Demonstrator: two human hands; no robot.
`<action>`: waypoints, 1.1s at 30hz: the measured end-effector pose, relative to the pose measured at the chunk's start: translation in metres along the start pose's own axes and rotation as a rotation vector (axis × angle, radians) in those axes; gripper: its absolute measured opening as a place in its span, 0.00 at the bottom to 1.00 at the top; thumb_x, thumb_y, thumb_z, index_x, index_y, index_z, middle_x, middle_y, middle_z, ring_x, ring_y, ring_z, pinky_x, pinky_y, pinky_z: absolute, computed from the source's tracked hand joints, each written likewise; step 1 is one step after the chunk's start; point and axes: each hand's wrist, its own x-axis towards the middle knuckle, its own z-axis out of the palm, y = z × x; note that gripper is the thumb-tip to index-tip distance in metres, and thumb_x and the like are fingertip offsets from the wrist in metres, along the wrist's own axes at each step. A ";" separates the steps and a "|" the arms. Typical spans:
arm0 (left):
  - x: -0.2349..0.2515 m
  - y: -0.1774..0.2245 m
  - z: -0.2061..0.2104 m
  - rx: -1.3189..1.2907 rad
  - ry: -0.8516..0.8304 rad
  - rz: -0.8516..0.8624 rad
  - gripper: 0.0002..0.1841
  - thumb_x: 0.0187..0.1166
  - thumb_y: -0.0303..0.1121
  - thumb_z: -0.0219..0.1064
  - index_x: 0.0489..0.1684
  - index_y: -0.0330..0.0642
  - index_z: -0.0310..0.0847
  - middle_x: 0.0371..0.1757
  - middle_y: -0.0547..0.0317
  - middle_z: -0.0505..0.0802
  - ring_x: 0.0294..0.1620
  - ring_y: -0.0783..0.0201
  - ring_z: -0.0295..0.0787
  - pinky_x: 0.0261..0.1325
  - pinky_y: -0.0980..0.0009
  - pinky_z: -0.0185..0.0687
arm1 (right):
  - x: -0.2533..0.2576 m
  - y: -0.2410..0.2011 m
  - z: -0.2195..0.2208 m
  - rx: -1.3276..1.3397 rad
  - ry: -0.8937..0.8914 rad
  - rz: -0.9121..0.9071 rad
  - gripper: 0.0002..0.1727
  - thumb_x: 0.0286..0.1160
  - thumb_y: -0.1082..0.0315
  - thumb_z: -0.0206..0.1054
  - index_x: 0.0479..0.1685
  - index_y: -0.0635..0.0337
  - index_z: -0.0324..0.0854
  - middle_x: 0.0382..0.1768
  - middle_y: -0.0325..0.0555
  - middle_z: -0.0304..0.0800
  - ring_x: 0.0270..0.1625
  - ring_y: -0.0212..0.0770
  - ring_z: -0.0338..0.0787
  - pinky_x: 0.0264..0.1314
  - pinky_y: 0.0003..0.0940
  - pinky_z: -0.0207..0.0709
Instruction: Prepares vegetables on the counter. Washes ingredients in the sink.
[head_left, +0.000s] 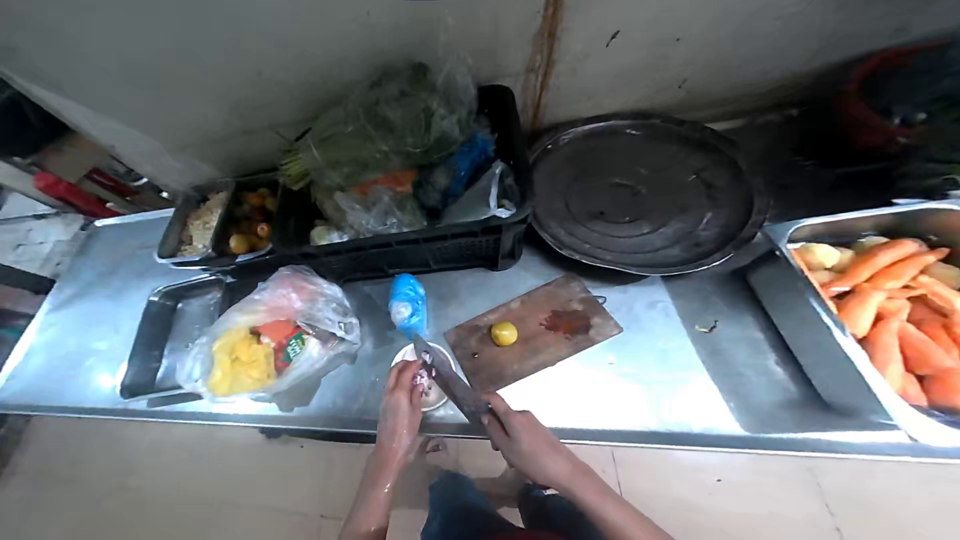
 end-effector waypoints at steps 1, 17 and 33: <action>-0.005 -0.003 0.001 0.043 0.009 0.019 0.23 0.85 0.26 0.60 0.79 0.46 0.77 0.80 0.45 0.78 0.78 0.48 0.78 0.78 0.52 0.77 | 0.000 -0.002 0.002 0.040 -0.008 0.016 0.26 0.94 0.52 0.43 0.86 0.48 0.62 0.38 0.49 0.89 0.33 0.46 0.91 0.42 0.46 0.87; 0.004 -0.004 0.001 0.597 -0.192 0.074 0.31 0.76 0.22 0.62 0.81 0.56 0.77 0.96 0.60 0.56 0.96 0.46 0.44 0.85 0.28 0.39 | -0.053 0.011 -0.007 0.268 -0.012 0.070 0.24 0.94 0.51 0.43 0.81 0.45 0.65 0.32 0.44 0.86 0.25 0.41 0.87 0.31 0.40 0.84; 0.110 0.112 0.061 0.069 -0.467 0.324 0.30 0.76 0.14 0.65 0.79 0.47 0.77 0.83 0.46 0.77 0.78 0.44 0.79 0.78 0.47 0.75 | -0.086 0.081 -0.055 0.328 0.399 0.223 0.19 0.90 0.54 0.51 0.72 0.49 0.68 0.25 0.41 0.82 0.19 0.37 0.85 0.24 0.37 0.83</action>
